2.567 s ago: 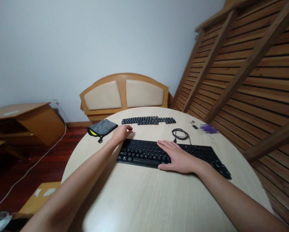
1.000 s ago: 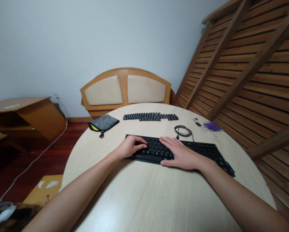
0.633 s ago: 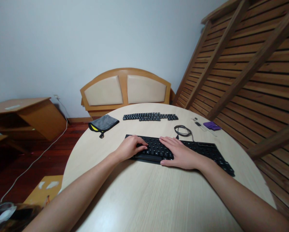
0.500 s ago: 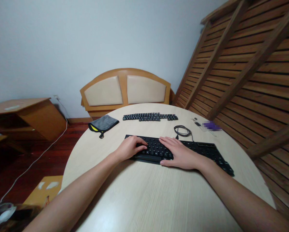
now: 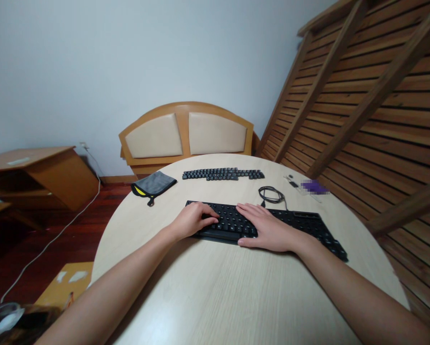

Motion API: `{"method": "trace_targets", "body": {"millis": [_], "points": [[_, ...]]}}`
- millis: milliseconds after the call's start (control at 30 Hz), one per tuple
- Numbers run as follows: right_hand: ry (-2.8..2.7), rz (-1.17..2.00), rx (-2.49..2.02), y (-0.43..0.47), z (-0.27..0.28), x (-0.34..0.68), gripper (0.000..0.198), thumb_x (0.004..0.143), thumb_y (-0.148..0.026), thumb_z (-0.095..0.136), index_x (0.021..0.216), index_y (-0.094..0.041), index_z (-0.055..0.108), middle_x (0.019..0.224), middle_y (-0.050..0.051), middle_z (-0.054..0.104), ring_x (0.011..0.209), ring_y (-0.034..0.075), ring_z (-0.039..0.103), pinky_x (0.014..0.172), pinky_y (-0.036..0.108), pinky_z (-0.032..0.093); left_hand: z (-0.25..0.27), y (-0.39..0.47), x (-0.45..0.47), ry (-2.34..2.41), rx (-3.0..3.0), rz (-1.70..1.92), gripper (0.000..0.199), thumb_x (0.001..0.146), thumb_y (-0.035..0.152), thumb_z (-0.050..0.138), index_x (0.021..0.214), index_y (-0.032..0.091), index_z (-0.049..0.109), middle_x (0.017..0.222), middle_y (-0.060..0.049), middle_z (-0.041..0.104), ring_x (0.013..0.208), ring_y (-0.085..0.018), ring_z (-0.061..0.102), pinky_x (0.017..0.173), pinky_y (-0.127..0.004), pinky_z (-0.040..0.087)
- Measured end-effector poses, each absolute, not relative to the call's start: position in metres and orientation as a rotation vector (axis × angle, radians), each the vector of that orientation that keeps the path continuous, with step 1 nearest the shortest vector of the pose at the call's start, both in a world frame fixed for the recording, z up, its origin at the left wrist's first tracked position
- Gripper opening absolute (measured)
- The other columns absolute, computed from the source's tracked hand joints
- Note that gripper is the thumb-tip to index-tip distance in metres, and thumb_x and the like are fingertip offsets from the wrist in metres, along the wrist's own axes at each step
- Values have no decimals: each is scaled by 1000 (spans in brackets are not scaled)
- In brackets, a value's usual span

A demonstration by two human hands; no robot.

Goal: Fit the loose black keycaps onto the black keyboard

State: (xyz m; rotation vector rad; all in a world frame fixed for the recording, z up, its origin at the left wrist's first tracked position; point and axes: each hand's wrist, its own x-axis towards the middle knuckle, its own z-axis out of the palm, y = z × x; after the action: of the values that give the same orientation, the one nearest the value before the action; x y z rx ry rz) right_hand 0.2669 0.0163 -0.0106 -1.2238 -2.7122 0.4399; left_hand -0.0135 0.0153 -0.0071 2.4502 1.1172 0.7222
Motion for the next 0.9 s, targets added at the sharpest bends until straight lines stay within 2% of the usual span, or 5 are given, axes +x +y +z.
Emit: {"method": "trace_targets", "body": {"millis": [667,900], "points": [[-2701,431,-1218,16,-11,267,106,76,-80,57,156,-16,30,162,15,26,149,37,23,122,54,18,1,6,-8,1135,2812,513,24,99,22,52,100,20,76,101,-5,73,93,-21,67,82,-31,52],[-2695,445,-1224,16,-10,266,106,76,-80,57,156,-17,30,162,15,26,149,37,22,122,54,18,7,3,-12,1069,2755,476,24,99,25,52,104,18,75,105,-8,70,96,-21,65,88,-34,51]]}}
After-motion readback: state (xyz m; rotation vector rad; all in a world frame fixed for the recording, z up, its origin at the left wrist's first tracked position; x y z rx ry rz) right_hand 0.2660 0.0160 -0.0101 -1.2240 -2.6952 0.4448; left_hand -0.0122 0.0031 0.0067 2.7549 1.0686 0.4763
